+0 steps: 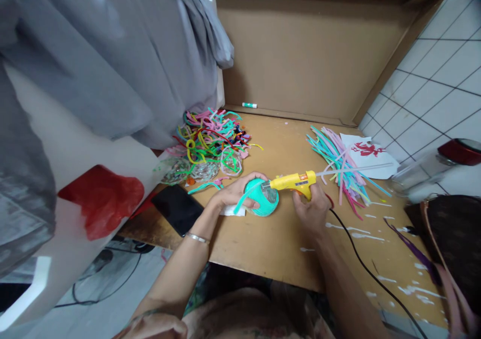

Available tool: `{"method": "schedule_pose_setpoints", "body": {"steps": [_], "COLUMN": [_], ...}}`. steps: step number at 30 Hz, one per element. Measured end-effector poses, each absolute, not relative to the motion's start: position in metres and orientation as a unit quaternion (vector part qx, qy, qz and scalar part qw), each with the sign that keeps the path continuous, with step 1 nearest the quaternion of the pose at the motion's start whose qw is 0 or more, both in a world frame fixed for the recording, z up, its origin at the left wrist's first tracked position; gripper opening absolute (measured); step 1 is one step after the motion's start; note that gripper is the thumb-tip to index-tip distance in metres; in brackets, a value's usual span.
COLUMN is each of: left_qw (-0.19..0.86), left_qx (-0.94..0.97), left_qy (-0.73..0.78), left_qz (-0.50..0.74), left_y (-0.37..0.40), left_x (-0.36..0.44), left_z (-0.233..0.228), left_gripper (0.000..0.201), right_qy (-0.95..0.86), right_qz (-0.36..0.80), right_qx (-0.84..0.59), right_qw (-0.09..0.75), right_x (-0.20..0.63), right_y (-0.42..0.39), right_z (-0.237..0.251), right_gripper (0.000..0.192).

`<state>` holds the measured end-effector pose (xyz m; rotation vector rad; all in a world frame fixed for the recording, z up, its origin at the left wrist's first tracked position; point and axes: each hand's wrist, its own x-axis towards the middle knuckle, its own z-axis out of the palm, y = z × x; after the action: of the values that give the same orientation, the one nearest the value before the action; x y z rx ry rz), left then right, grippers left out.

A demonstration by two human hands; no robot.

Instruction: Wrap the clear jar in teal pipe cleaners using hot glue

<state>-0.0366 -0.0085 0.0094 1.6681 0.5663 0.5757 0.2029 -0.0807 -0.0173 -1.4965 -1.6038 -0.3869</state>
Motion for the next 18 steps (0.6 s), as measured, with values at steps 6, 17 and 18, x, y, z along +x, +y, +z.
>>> {"method": "schedule_pose_setpoints", "body": {"steps": [6,17,18], "left_qw": [0.604,0.600,0.601], "left_qx": [0.716,0.717,0.717], "left_qy": [0.249,0.242,0.241], "left_qz": [0.248,0.258,0.258], "left_y": [-0.0095,-0.0065,-0.0068], "left_x": [-0.0360,-0.0358,-0.0357], "left_z": [0.0111,0.0037,0.0041], "left_gripper": [0.075,0.076,0.076], "right_qy": [-0.648,-0.648,-0.648], "right_qz": [-0.168,-0.168,-0.164], "right_qx": [-0.602,-0.594,-0.593], "right_qw": [0.435,0.446,0.449], "right_x": [0.2025,0.2045,0.2048], "right_y": [-0.0813,-0.0797,-0.0798], "right_z": [-0.0169,-0.0186,-0.0187], "right_gripper": [0.013,0.015,0.015]}}
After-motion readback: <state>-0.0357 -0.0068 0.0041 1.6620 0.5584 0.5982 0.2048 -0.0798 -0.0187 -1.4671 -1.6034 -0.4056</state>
